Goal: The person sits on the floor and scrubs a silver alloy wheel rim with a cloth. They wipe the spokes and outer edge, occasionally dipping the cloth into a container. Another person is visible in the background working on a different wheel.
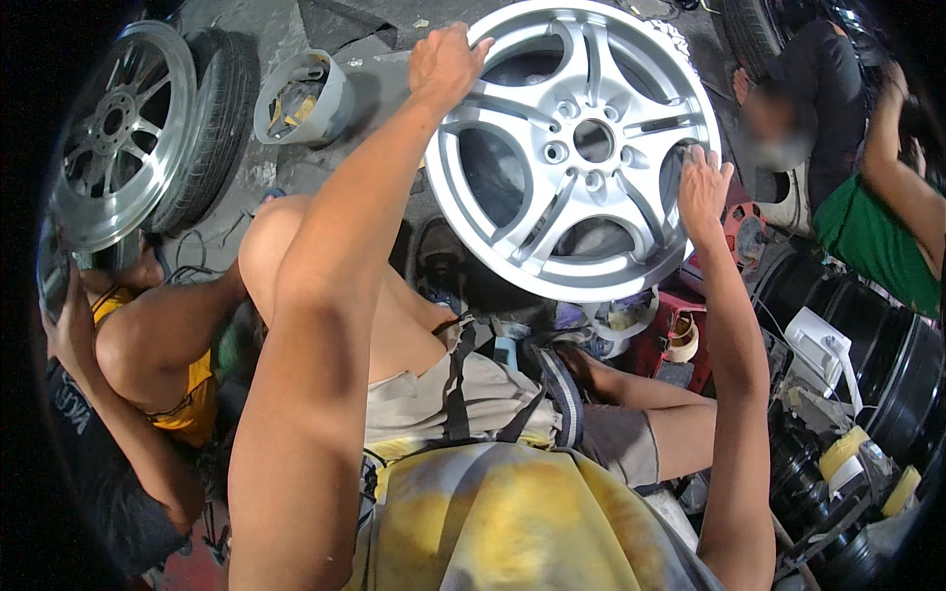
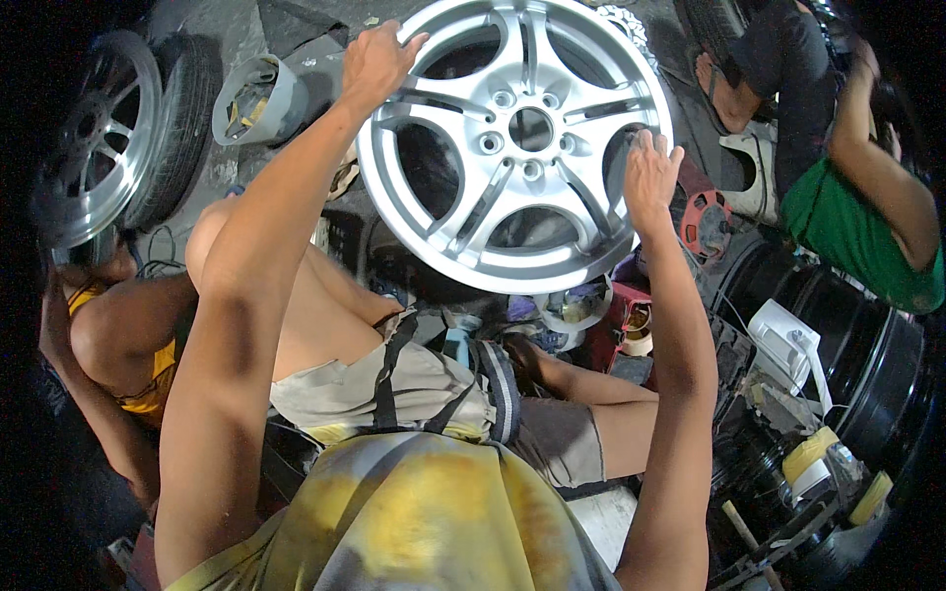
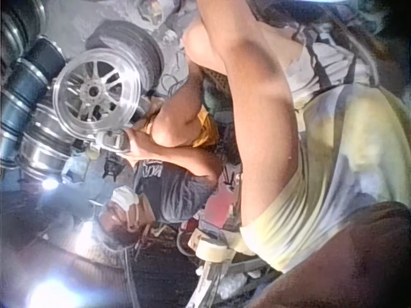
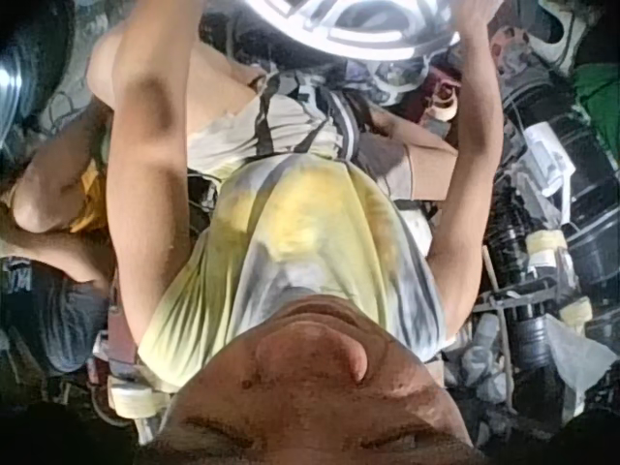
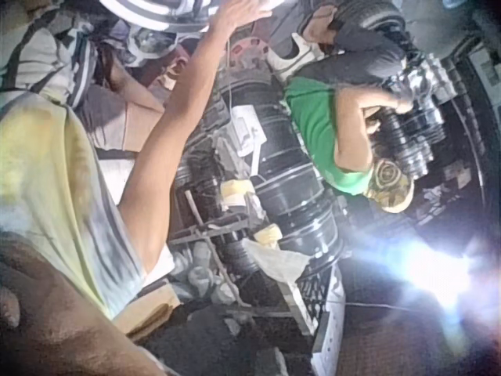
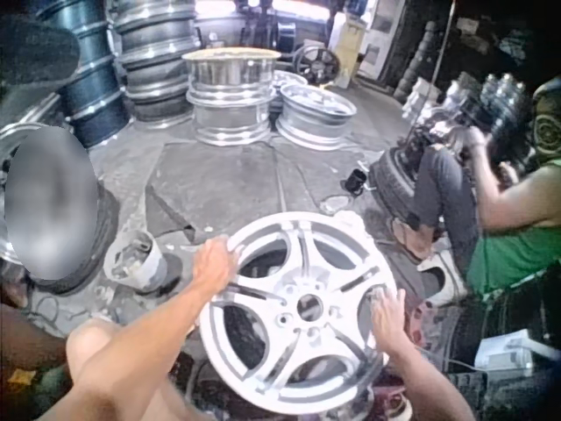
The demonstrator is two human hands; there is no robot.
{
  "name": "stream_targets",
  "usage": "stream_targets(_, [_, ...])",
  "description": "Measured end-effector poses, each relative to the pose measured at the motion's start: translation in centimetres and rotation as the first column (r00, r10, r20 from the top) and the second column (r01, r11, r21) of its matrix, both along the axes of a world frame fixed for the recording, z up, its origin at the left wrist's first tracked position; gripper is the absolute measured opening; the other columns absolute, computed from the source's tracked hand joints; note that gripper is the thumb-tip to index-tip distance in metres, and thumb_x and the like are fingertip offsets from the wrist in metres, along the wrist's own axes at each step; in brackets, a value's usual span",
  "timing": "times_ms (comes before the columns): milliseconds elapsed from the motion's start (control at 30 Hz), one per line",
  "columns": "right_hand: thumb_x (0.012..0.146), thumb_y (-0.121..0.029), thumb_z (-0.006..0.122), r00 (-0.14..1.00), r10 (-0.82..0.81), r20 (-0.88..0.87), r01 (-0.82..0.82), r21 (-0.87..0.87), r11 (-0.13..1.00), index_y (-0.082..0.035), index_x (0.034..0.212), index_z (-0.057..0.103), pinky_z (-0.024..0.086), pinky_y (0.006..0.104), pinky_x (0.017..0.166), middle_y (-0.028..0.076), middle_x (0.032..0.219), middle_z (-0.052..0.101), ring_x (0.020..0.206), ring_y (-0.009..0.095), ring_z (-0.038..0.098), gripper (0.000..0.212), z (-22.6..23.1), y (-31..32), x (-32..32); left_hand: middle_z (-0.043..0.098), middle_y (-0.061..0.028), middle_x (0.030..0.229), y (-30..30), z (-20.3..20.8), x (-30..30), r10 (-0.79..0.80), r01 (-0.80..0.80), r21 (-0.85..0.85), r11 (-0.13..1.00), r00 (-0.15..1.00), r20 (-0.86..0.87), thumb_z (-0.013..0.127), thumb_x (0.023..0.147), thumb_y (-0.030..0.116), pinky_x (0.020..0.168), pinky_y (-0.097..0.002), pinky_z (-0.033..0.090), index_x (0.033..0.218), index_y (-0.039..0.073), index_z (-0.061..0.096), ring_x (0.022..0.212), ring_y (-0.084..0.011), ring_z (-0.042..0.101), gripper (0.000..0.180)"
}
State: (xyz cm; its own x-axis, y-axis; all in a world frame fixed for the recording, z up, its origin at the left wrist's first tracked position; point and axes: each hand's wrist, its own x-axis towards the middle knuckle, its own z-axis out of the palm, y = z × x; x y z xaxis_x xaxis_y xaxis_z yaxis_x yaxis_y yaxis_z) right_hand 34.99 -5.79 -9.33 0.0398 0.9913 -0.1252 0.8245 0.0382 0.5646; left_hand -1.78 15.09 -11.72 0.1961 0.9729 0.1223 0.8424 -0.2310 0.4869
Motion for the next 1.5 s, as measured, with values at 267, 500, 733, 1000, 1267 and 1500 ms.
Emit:
stream_targets(267, [0.091,-0.015,0.060,0.998,0.062,0.027,-0.062,-0.007,0.998,-0.006,0.126,0.065,0.040,0.0418,0.090,0.002,0.115,0.060,0.108,0.021,0.057,0.037,-0.2,-0.1,0.8,0.072,-0.0260,0.094,0.2,0.1,0.0,-0.001,0.001,-0.002,1.000,0.999,-0.042,0.068,0.094,0.049,0.081,-0.0539,0.055,0.102,0.001,0.069,0.092,-0.0467,0.070,0.049])
stream_targets(500, [0.093,-0.017,0.057,0.999,0.040,-0.030,-0.042,-0.057,0.998,-0.011,0.112,0.071,0.039,0.0433,0.090,0.002,0.109,0.061,0.104,0.022,0.056,0.025,0.3,-2.1,0.4,0.074,-0.0224,0.097,-0.5,0.5,0.0,0.041,-0.042,-0.036,0.998,0.999,-0.023,0.071,0.093,0.043,0.086,-0.0521,0.055,0.101,0.001,0.071,0.095,-0.0443,0.071,0.043])
stream_targets(733, [0.095,-0.016,0.055,0.998,0.028,0.059,-0.028,0.007,1.000,-0.008,0.115,0.070,0.037,0.0439,0.095,0.004,0.117,0.062,0.115,0.021,0.056,0.027,-0.7,-1.1,0.3,0.074,-0.0218,0.100,-0.4,0.5,0.1,0.028,-0.030,-0.061,0.998,0.999,-0.022,0.070,0.094,0.044,0.088,-0.0522,0.055,0.104,0.001,0.071,0.097,-0.0428,0.071,0.043])
stream_targets(1000, [0.092,-0.012,0.057,0.993,-0.040,-0.109,0.032,-0.072,0.997,-0.006,0.106,0.072,0.042,0.0423,0.086,0.007,0.105,0.067,0.103,0.022,0.064,0.022,0.3,-1.2,0.2,0.073,-0.0239,0.103,0.0,1.2,0.7,-0.003,-0.007,-0.077,0.997,0.991,-0.131,0.067,0.095,0.048,0.092,-0.0492,0.055,0.113,0.002,0.069,0.102,-0.0407,0.071,0.049])
stream_targets(1267, [0.092,-0.015,0.059,0.831,0.015,-0.557,0.156,0.257,0.954,-0.006,0.104,0.073,0.042,0.0460,0.077,0.014,0.090,0.064,0.084,0.033,0.064,0.020,10.8,-13.1,-0.7,0.069,-0.0182,0.094,0.7,5.3,4.1,0.004,0.047,-0.188,0.981,0.966,0.259,0.063,0.095,0.043,0.081,-0.0479,0.054,0.113,0.004,0.063,0.097,-0.0290,0.068,0.042])
stream_targets(1500, [0.095,-0.011,0.061,0.443,-0.237,-0.865,0.499,0.018,0.866,0.002,0.114,0.069,0.049,0.0464,0.080,0.022,0.098,0.064,0.091,0.043,0.063,0.025,13.8,-21.5,0.1,0.071,-0.0132,0.089,-9.3,4.4,19.0,-0.137,0.705,-0.505,0.498,0.639,0.757,0.059,0.086,0.012,0.066,-0.0318,0.048,0.100,0.001,0.073,0.075,-0.0165,0.061,0.023])
